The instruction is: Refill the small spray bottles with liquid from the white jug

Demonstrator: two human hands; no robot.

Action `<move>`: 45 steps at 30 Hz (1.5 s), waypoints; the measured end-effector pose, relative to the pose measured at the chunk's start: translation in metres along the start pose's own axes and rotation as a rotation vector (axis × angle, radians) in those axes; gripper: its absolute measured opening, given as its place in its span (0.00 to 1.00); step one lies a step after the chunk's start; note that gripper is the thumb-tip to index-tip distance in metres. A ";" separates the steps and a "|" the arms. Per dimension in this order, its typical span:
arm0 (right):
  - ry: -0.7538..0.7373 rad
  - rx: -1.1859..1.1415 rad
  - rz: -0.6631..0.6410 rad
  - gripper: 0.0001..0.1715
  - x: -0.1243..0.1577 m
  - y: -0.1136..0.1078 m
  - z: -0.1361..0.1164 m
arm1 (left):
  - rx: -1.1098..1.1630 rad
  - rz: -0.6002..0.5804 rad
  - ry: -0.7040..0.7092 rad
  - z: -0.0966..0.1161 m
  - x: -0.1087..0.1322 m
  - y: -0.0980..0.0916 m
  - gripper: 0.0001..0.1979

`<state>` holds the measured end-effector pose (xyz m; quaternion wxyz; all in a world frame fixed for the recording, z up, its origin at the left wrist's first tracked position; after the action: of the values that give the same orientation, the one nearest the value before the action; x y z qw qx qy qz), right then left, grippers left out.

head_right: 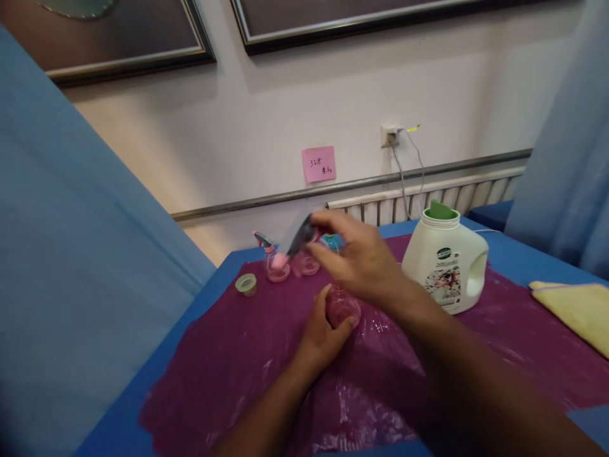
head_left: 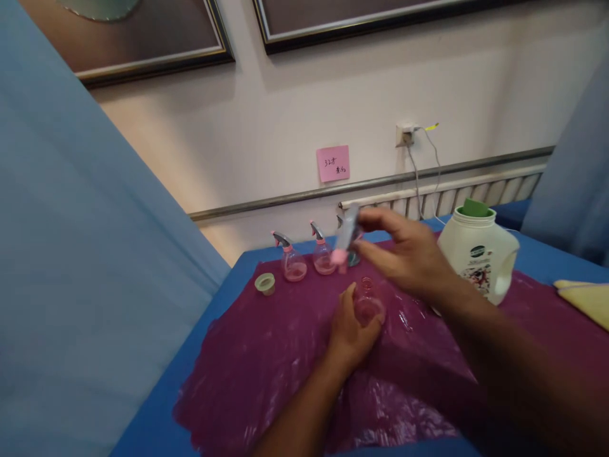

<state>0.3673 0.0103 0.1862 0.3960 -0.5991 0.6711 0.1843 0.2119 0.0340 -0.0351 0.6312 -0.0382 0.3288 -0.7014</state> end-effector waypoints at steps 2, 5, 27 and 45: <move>0.131 -0.131 0.122 0.14 0.002 -0.031 0.015 | 0.001 0.000 0.013 0.001 0.000 0.001 0.45; 0.228 -0.281 0.190 0.19 0.007 -0.048 0.030 | -0.001 -0.004 0.046 0.001 0.000 0.001 0.45; 0.770 -0.534 -0.200 0.26 0.068 0.021 0.137 | 0.020 -0.002 0.039 0.012 -0.002 0.002 0.44; 0.682 -0.493 -0.308 0.26 0.096 0.025 0.149 | 0.062 0.002 0.103 0.015 -0.002 0.006 0.41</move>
<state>0.3931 0.0599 0.0162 0.0203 -0.7950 0.6023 0.0693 0.2243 0.0301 -0.0258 0.6152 0.0179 0.3390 -0.7116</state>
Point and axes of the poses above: each hand's wrist, its own x-axis away from the middle knuckle, its own y-axis out of the palm, z = x × y, the point moved 6 cm from there along -x, towards the middle knuckle, and after that the axes turned 9 degrees about y, right-handed, at the moved point
